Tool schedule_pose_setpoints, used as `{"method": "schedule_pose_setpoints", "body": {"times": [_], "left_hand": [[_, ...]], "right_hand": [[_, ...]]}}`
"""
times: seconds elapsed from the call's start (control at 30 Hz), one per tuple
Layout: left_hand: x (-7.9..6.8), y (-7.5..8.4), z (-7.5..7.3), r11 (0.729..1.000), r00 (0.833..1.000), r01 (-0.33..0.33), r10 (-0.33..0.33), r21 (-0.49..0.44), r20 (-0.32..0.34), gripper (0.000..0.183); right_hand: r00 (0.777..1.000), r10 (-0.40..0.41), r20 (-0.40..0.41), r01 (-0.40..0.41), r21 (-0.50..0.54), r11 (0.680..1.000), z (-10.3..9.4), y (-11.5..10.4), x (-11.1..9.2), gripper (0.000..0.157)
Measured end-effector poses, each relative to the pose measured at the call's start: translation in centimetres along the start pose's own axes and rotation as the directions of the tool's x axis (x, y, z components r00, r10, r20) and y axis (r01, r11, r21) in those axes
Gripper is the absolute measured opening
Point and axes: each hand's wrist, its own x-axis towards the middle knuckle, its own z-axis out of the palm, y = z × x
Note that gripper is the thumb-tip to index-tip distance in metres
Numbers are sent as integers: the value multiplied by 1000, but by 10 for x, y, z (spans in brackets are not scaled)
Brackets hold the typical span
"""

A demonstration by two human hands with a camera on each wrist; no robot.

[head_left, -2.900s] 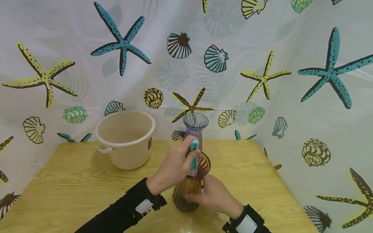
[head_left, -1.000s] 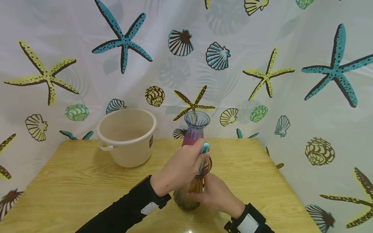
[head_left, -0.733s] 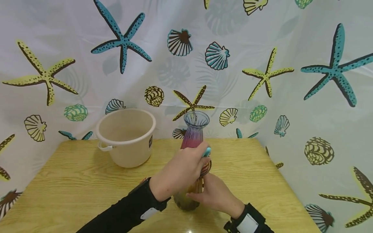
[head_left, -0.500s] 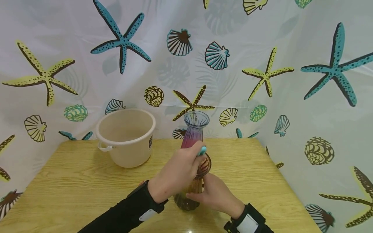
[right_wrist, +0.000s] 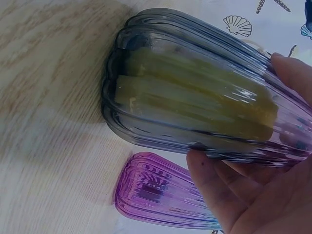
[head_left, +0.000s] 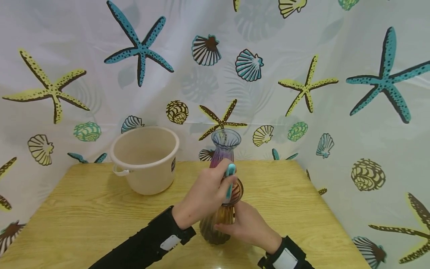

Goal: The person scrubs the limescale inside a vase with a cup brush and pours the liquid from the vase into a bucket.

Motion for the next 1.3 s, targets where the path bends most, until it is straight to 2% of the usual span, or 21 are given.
{"method": "schedule_pose_setpoints", "body": {"times": [0.1, 0.3, 0.43, 0.6, 0.77, 0.87, 0.97, 1.1, 1.3], "left_hand": [[0, 1, 0, 1000, 1000, 1, -1, -29, 10, 8], [0, 1, -7, 998, 998, 45, -43, -53, 47, 4], [0, 5, -11, 998, 995, 58, -58, 10, 84, 6], [0, 11, -13, 995, 991, 28, -41, 101, 129, 7], [-3, 17, -12, 983, 989, -13, -14, 185, 145, 11], [-5, 20, -10, 975, 991, -50, 21, 217, 132, 10], [-8, 18, -7, 975, 993, -72, 52, 210, 102, 9], [-10, 12, -2, 982, 996, -83, 76, 169, 47, 7], [-6, 3, 1, 997, 999, -53, 53, 60, -10, 11]], "right_hand": [[1000, -12, -3, 12, 5, 1000, 1, 0, 0, 91], [1000, 0, 0, 0, 20, 1000, 0, 0, 1, 77], [1000, 0, -3, 0, 18, 1000, 0, 0, 1, 78], [1000, -16, -1, 16, 20, 1000, 2, 1, 2, 82], [1000, -25, -2, 25, 14, 1000, 4, 1, 3, 82], [1000, -16, -7, 16, 6, 1000, 3, 2, 2, 84], [1000, -10, -12, 10, 2, 1000, 2, 2, 2, 86], [1000, -7, -10, 7, 0, 1000, 2, 2, 2, 87], [1000, -8, -10, 8, 11, 1000, 2, 3, 1, 84]]}}
